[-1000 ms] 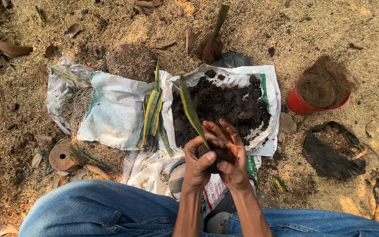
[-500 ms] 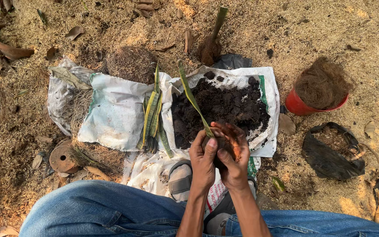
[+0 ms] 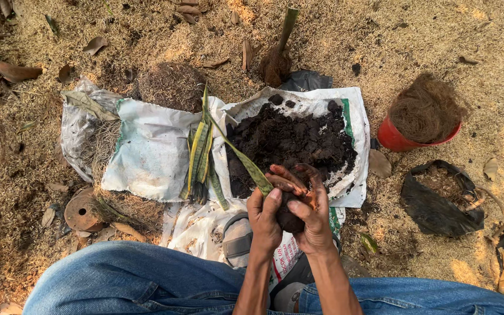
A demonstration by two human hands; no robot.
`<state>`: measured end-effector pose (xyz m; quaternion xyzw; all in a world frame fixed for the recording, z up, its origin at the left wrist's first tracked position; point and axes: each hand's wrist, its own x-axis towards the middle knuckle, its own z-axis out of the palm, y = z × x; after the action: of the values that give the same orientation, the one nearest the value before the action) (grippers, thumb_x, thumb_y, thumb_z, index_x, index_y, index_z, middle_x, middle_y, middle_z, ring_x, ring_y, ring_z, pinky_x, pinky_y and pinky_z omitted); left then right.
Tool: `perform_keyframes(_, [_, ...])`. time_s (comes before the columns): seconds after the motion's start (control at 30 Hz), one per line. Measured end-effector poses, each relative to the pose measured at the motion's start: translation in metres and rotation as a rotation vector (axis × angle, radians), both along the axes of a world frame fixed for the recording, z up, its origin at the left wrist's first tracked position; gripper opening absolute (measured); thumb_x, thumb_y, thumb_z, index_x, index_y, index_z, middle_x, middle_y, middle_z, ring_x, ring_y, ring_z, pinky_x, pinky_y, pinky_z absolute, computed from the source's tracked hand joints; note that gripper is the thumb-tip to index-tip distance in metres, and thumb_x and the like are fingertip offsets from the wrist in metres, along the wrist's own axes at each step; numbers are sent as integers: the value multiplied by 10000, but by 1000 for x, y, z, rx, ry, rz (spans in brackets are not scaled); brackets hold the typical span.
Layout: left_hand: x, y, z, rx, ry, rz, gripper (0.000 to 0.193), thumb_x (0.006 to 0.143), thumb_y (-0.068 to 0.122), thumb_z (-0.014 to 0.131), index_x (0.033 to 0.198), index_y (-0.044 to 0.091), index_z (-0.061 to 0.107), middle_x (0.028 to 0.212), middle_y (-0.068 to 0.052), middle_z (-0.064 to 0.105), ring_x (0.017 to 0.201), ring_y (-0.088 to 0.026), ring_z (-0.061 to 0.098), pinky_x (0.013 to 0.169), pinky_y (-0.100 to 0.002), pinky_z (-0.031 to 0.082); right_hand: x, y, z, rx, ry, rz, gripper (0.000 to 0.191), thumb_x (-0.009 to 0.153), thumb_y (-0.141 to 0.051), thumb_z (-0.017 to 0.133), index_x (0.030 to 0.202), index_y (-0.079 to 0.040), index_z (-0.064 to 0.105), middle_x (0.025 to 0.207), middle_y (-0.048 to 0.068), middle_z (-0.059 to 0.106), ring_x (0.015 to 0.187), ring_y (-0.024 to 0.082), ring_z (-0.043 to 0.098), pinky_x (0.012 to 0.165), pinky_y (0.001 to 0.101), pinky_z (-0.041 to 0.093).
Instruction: The person sits on the ground and wraps a small plant cutting with soil using both hands. They repeatedly add soil from a nearby sack and press it around the base of the cutting to form a compact soil ball.
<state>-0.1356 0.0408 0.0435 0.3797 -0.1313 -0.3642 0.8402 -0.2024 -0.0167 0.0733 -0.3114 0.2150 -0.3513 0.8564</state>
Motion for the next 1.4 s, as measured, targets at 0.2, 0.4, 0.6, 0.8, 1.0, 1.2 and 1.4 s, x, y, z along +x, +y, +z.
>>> perform_keyframes(0.2, [-7, 2, -5, -57, -55, 170, 222, 980, 168, 594, 938, -44, 644, 920, -149, 695, 864, -220, 671, 847, -364, 552, -1, 4, -1, -47, -104, 82, 829, 812, -89, 825, 1519, -55, 393, 1508, 301, 499, 1373, 386, 548, 1192, 495, 444])
perform_keyframes(0.4, [-2, 5, 0, 39, -63, 122, 320, 999, 288, 676, 956, -29, 660, 903, -132, 704, 839, -203, 665, 808, -343, 552, 2, 6, -5, -234, -48, 50, 919, 804, -203, 900, 1537, -60, 364, 1567, 272, 443, 1452, 384, 486, 1224, 508, 439])
perform_keyframes(0.6, [6, 8, 4, -121, 50, -92, 519, 874, 328, 846, 1160, -59, 652, 998, -120, 722, 982, -217, 709, 951, -367, 582, -3, 2, 1, 29, -254, 7, 868, 881, -146, 793, 1591, -28, 309, 1594, 321, 401, 1514, 421, 408, 1270, 527, 357])
perform_keyframes(0.8, [8, 2, -7, -20, 345, 47, 315, 910, 87, 693, 1136, -126, 638, 910, -153, 713, 850, -221, 688, 863, -370, 583, -6, -1, 8, 148, -290, 11, 821, 850, 29, 676, 1587, -28, 318, 1580, 319, 413, 1498, 421, 396, 1255, 522, 324])
perform_keyframes(1.0, [-1, 1, -2, -54, 200, 77, 189, 927, 112, 627, 1031, -44, 621, 917, -120, 686, 841, -208, 679, 811, -351, 580, -6, 2, 6, -131, -66, 7, 841, 837, 67, 653, 1596, -93, 328, 1567, 264, 462, 1466, 363, 455, 1250, 484, 370])
perform_keyframes(1.2, [-1, -1, 9, 35, -29, 109, 330, 1094, 277, 552, 987, -29, 616, 943, -106, 659, 868, -194, 664, 813, -322, 550, -4, 2, 6, -138, -63, 14, 740, 856, 26, 672, 1527, -52, 369, 1538, 250, 498, 1464, 367, 481, 1252, 488, 395])
perform_keyframes(1.4, [-4, -2, 22, -80, 125, 74, 337, 992, 253, 569, 1193, -18, 572, 1004, -109, 673, 956, -220, 683, 904, -370, 560, -2, 4, 5, 42, -122, -36, 768, 823, -40, 723, 1513, -38, 387, 1488, 278, 522, 1380, 402, 519, 1196, 503, 426])
